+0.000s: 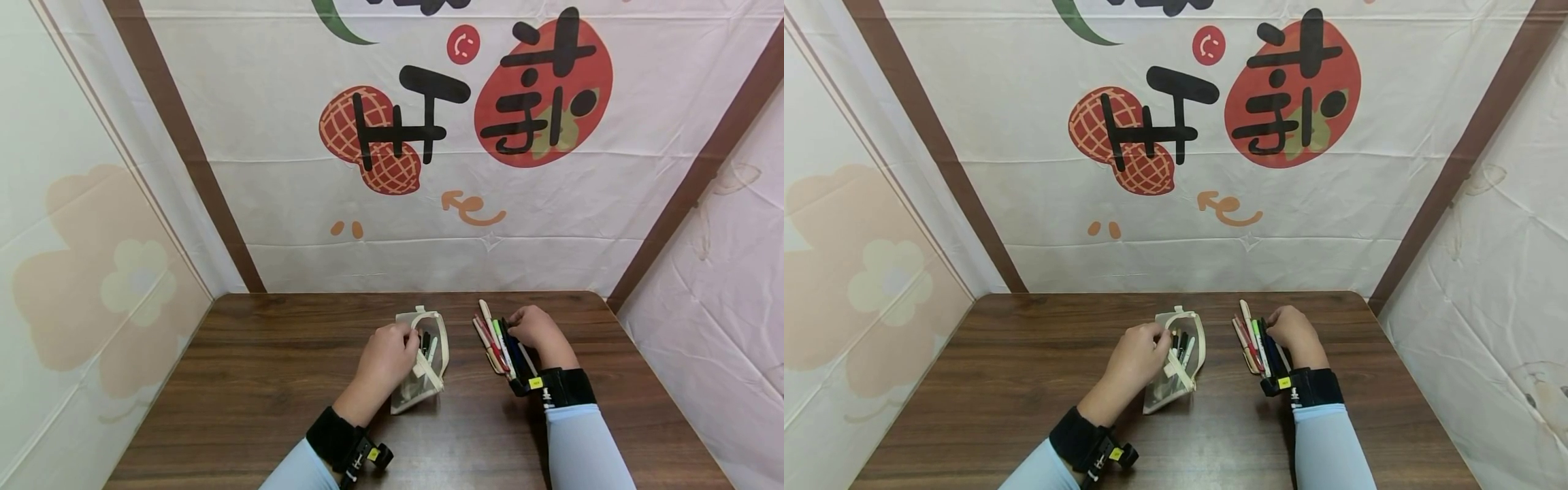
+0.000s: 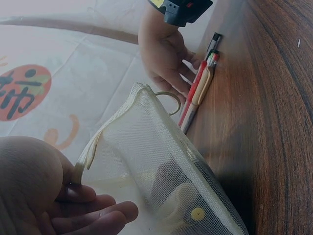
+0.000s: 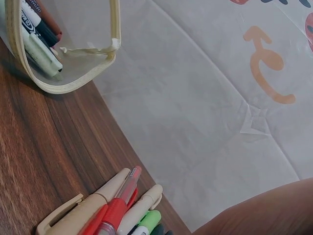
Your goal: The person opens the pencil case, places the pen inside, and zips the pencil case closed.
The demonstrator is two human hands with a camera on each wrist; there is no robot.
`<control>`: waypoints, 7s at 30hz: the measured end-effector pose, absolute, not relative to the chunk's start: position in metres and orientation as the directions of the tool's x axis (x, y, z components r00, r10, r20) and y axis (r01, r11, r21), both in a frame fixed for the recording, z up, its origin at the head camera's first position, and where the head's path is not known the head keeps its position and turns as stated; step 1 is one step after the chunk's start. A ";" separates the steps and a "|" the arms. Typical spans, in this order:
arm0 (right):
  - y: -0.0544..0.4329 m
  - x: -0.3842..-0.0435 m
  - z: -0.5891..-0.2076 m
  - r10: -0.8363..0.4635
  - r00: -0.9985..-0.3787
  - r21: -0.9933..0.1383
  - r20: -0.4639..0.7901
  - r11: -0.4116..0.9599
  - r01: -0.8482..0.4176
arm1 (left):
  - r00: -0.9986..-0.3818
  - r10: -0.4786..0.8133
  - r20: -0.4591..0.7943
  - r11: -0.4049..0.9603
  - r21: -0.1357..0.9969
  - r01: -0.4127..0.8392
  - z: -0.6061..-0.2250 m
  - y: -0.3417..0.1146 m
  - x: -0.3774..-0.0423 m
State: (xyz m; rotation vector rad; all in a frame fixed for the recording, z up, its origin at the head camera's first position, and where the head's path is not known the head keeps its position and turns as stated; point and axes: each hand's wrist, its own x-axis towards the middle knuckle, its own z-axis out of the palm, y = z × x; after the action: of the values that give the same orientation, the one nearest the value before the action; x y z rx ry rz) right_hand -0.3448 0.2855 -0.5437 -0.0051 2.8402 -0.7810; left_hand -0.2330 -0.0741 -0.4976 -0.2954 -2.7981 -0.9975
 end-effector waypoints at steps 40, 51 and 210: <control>0.244 -0.314 -0.485 -0.040 -0.998 -0.794 -0.050 0.608 0.015 | -0.974 0.135 0.184 0.749 0.624 0.222 -0.497 -0.075 -0.233; 0.196 -0.316 -0.490 0.008 -0.999 -0.925 0.051 0.377 -0.044 | -0.975 0.130 0.179 0.742 0.635 0.215 -0.497 -0.074 -0.233; 0.208 -0.312 -0.489 -0.142 -0.990 -0.869 -0.027 0.492 -0.047 | -0.968 0.139 0.210 0.750 0.616 0.241 -0.494 -0.075 -0.232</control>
State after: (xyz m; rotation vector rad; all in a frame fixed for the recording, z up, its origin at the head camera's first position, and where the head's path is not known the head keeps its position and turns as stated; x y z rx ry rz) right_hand -0.3122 0.2081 -0.4893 -0.1667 2.6310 -1.5279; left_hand -0.2320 -0.0748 -0.4942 -0.3055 -2.7960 -1.0160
